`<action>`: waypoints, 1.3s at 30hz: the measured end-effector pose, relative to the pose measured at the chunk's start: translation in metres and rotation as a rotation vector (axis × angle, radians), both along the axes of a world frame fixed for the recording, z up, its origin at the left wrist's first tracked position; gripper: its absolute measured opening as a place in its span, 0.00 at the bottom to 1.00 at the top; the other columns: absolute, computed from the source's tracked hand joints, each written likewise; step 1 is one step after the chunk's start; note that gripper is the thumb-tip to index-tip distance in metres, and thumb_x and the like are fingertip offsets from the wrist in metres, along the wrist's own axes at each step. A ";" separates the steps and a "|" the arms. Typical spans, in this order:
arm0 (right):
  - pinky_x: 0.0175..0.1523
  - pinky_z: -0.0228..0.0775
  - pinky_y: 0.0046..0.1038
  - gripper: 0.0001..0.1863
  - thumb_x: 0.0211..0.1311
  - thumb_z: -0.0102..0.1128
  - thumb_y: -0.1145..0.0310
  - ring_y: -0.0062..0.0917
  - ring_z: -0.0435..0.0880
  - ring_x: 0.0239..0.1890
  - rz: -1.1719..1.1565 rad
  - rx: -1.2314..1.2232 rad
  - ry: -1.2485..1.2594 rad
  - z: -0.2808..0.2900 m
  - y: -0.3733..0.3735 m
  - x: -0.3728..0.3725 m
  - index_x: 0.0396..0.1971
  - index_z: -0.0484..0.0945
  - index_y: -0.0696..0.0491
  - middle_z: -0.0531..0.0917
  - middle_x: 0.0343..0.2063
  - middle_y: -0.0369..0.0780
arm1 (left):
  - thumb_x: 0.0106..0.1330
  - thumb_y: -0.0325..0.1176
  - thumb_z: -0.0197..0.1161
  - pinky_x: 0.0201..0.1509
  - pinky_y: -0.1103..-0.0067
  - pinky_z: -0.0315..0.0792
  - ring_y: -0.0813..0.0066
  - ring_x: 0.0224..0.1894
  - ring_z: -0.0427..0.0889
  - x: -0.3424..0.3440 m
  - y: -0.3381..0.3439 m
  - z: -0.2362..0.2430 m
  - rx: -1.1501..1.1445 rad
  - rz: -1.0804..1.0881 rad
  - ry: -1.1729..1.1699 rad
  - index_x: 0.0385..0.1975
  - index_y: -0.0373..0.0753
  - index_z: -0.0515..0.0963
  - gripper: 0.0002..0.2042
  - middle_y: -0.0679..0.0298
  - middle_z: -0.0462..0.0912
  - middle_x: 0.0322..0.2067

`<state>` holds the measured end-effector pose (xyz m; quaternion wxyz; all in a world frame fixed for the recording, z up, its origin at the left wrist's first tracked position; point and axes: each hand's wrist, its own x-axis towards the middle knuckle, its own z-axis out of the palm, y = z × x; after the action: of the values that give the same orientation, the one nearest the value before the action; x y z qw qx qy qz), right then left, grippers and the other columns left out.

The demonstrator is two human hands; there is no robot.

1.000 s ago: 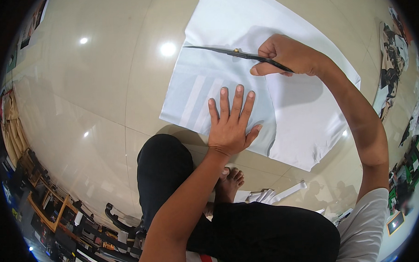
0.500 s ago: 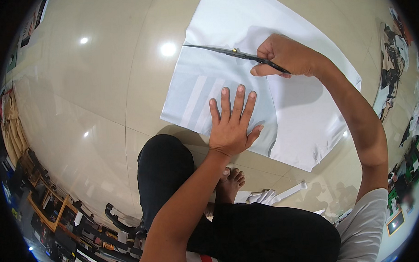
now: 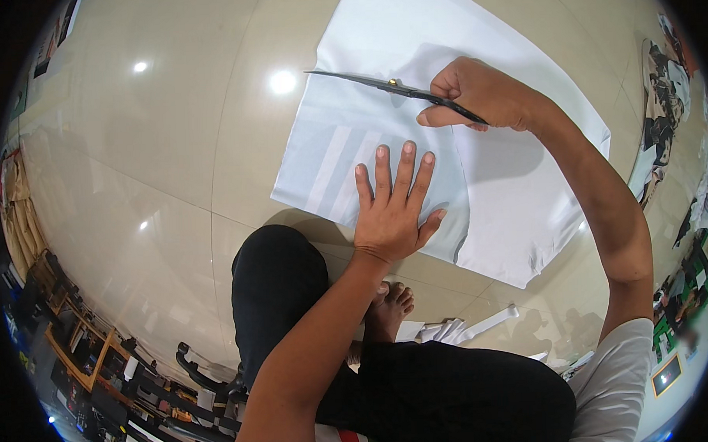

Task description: The person sits on the floor and uses scissors to cut a large white fabric sheet that has a Pink Floyd graphic printed on it. They trim the edges of the graphic and then cut the remaining white fabric into strips.

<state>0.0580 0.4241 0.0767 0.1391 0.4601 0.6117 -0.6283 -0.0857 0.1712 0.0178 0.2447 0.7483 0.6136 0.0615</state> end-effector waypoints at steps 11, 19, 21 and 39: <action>0.20 0.55 0.21 0.20 0.57 0.78 0.56 0.14 0.67 0.11 -0.084 -0.076 0.012 -0.001 -0.015 -0.002 0.17 0.78 0.52 0.70 0.09 0.31 | 0.72 0.59 0.62 0.76 0.28 0.45 0.24 0.82 0.47 0.000 0.001 0.002 0.017 0.006 0.000 0.84 0.44 0.57 0.45 0.44 0.49 0.84; 0.21 0.53 0.20 0.20 0.58 0.77 0.56 0.13 0.66 0.12 -0.162 -0.093 0.031 -0.008 -0.036 -0.003 0.20 0.81 0.56 0.72 0.11 0.31 | 0.72 0.59 0.61 0.76 0.29 0.45 0.25 0.82 0.48 0.000 0.001 0.000 0.028 0.005 0.000 0.84 0.44 0.57 0.44 0.44 0.51 0.84; 0.20 0.56 0.23 0.23 0.57 0.76 0.53 0.16 0.68 0.12 -0.157 -0.062 0.041 -0.009 -0.037 -0.004 0.16 0.79 0.54 0.70 0.09 0.32 | 0.73 0.59 0.61 0.76 0.29 0.45 0.25 0.82 0.48 0.000 0.001 0.001 0.027 0.006 -0.002 0.84 0.44 0.57 0.44 0.44 0.52 0.83; 0.20 0.54 0.20 0.21 0.62 0.76 0.56 0.12 0.66 0.11 -0.265 -0.114 0.131 -0.009 -0.051 -0.015 0.20 0.81 0.57 0.73 0.11 0.31 | 0.74 0.60 0.59 0.76 0.29 0.44 0.25 0.83 0.47 -0.001 0.001 0.000 0.011 -0.005 0.012 0.84 0.43 0.58 0.43 0.42 0.54 0.82</action>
<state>0.0429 0.3735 0.0673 0.0408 0.4863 0.5166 -0.7036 -0.0865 0.1717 0.0177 0.2369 0.7516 0.6127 0.0598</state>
